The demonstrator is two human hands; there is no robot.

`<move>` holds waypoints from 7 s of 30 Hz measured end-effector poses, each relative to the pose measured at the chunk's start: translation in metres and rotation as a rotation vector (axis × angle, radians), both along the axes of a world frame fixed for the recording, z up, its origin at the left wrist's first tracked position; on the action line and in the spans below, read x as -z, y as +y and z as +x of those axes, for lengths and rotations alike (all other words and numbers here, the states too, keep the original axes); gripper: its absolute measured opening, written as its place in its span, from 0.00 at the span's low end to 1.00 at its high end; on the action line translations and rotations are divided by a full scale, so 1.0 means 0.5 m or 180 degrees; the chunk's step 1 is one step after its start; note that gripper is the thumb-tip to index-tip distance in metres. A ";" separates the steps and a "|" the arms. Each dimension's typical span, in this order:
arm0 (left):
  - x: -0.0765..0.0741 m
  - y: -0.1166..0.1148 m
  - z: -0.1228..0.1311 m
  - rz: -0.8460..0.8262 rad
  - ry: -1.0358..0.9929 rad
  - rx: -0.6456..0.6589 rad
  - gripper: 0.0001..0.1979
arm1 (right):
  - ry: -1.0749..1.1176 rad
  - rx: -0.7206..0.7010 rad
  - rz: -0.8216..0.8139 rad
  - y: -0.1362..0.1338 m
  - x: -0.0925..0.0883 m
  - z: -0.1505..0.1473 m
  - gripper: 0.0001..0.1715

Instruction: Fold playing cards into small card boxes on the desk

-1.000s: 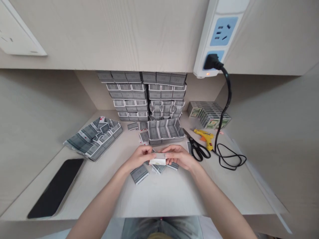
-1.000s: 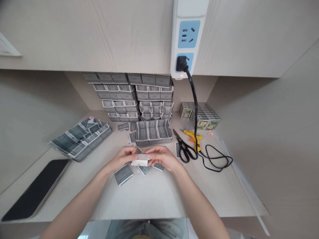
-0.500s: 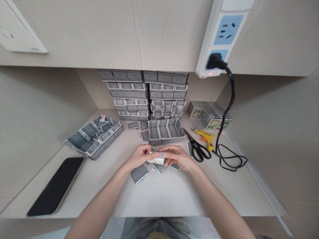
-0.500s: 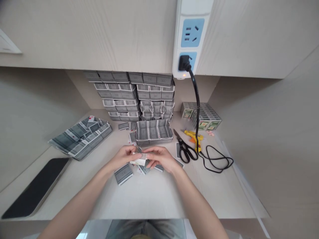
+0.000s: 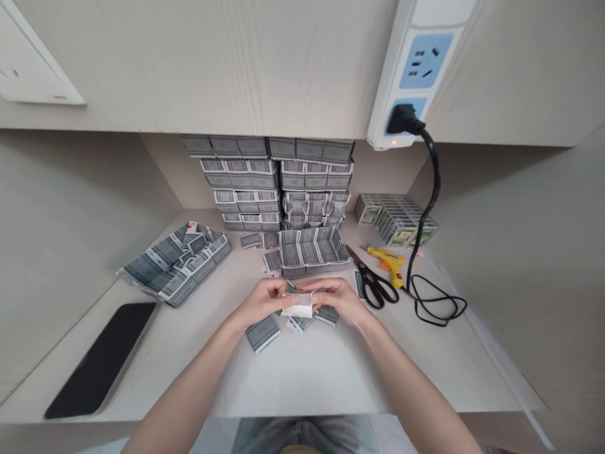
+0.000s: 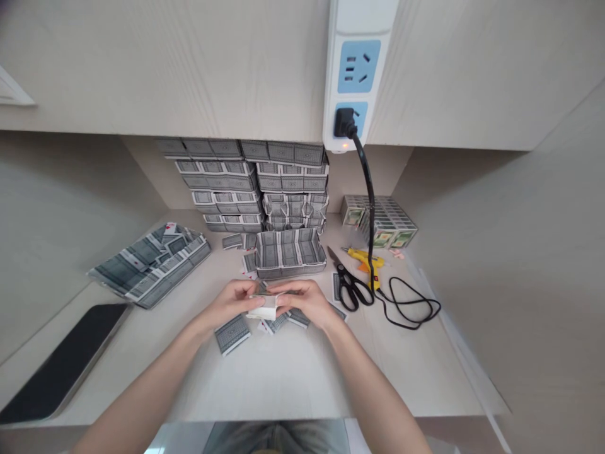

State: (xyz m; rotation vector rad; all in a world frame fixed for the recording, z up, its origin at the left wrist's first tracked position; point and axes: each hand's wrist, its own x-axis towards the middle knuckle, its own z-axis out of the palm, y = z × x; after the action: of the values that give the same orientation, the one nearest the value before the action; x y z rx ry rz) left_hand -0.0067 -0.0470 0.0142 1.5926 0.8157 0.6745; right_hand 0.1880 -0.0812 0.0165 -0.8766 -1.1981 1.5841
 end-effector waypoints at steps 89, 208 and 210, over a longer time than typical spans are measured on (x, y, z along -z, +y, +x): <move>-0.013 -0.024 0.034 -0.0962 -0.1872 -0.0104 0.42 | 0.0774 0.0195 0.0414 -0.021 -0.013 -0.011 0.09; -0.018 -0.021 0.014 -0.1062 -0.1934 -0.0137 0.29 | 0.0588 -0.0738 -0.0993 -0.005 0.042 -0.042 0.24; -0.021 -0.019 0.011 -0.0998 -0.2007 -0.0182 0.29 | 0.0563 -0.0668 -0.0966 -0.004 0.041 -0.043 0.24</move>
State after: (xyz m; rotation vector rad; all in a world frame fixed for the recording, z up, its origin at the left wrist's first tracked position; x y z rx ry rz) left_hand -0.0012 -0.0563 0.0245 0.9876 0.4646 0.9702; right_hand 0.1667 -0.0830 -0.0040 -0.7984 -0.9632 2.0070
